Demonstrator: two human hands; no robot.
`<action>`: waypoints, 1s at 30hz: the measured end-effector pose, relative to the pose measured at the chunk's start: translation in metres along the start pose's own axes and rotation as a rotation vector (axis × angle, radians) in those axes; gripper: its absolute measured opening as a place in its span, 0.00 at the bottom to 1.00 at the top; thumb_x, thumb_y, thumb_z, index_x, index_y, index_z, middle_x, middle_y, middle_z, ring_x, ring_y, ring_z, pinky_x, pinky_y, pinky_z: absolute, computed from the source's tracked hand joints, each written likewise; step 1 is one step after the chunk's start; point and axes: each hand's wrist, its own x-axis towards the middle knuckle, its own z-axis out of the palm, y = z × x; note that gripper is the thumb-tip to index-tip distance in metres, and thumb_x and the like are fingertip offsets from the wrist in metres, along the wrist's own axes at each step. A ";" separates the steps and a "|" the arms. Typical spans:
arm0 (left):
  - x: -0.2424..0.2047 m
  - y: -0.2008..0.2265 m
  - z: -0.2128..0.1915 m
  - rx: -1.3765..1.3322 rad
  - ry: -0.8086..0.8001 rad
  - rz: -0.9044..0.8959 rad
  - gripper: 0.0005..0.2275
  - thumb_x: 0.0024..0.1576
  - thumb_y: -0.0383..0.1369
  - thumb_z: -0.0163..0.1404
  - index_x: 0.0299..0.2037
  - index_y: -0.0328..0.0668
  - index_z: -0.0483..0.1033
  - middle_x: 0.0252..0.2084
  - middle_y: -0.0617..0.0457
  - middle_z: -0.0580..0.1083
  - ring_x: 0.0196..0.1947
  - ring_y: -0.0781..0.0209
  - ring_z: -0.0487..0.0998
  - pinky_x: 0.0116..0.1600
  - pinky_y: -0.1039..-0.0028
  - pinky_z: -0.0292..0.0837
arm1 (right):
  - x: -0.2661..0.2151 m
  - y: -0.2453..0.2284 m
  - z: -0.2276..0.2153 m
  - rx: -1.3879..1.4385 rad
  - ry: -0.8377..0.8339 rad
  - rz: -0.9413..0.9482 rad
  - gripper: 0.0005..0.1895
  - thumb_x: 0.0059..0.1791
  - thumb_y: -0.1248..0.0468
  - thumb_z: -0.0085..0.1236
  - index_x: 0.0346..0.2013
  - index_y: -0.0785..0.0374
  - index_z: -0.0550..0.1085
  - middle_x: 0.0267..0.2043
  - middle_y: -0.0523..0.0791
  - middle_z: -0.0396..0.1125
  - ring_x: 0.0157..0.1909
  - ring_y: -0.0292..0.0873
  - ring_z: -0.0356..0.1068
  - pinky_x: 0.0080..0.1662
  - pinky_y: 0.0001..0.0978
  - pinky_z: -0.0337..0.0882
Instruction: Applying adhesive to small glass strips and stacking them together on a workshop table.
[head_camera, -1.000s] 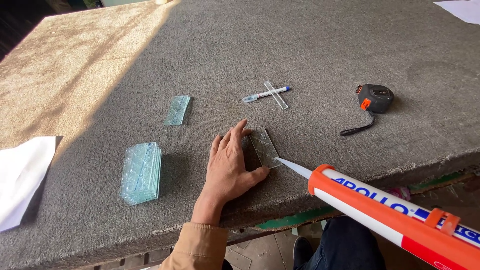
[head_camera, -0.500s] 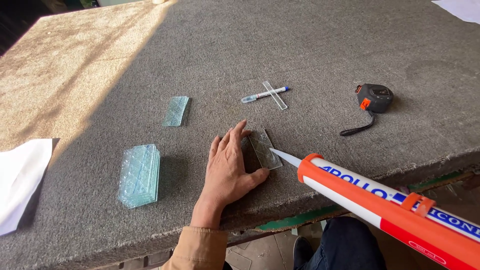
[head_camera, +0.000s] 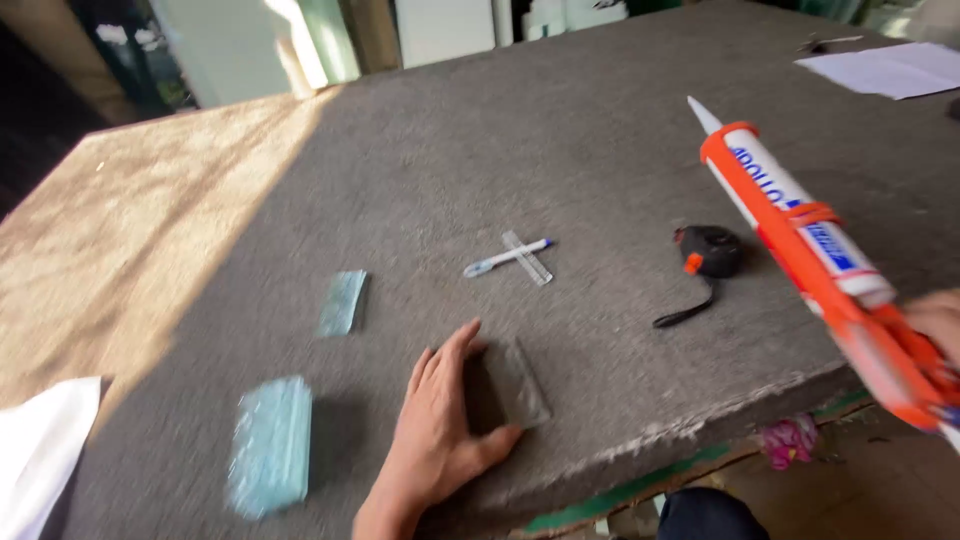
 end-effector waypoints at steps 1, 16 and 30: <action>-0.004 -0.014 0.004 -0.014 -0.001 0.044 0.52 0.45 0.45 0.67 0.81 0.39 0.52 0.72 0.43 0.73 0.74 0.46 0.71 0.81 0.46 0.45 | -0.032 -0.057 0.022 -0.005 0.044 0.014 0.27 0.46 0.55 0.66 0.10 0.63 0.63 0.10 0.53 0.59 0.20 0.48 0.57 0.29 0.53 0.51; 0.005 -0.050 0.054 0.114 0.154 -0.216 0.57 0.37 0.85 0.35 0.80 0.75 0.63 0.72 0.79 0.80 0.83 0.70 0.62 0.80 0.65 0.51 | -0.045 -0.173 -0.107 -0.662 -0.662 -0.267 0.49 0.42 0.68 0.72 0.71 0.27 0.63 0.91 0.28 0.32 0.95 0.35 0.20 0.85 0.46 0.43; 0.001 -0.017 0.006 0.045 -0.031 -0.040 0.55 0.46 0.49 0.73 0.82 0.44 0.53 0.82 0.46 0.64 0.85 0.39 0.54 0.81 0.48 0.48 | -0.056 -0.482 0.067 -0.375 -0.178 -0.580 0.09 0.54 0.49 0.63 0.37 0.47 0.81 0.29 0.37 0.78 0.35 0.43 0.76 0.47 0.42 0.70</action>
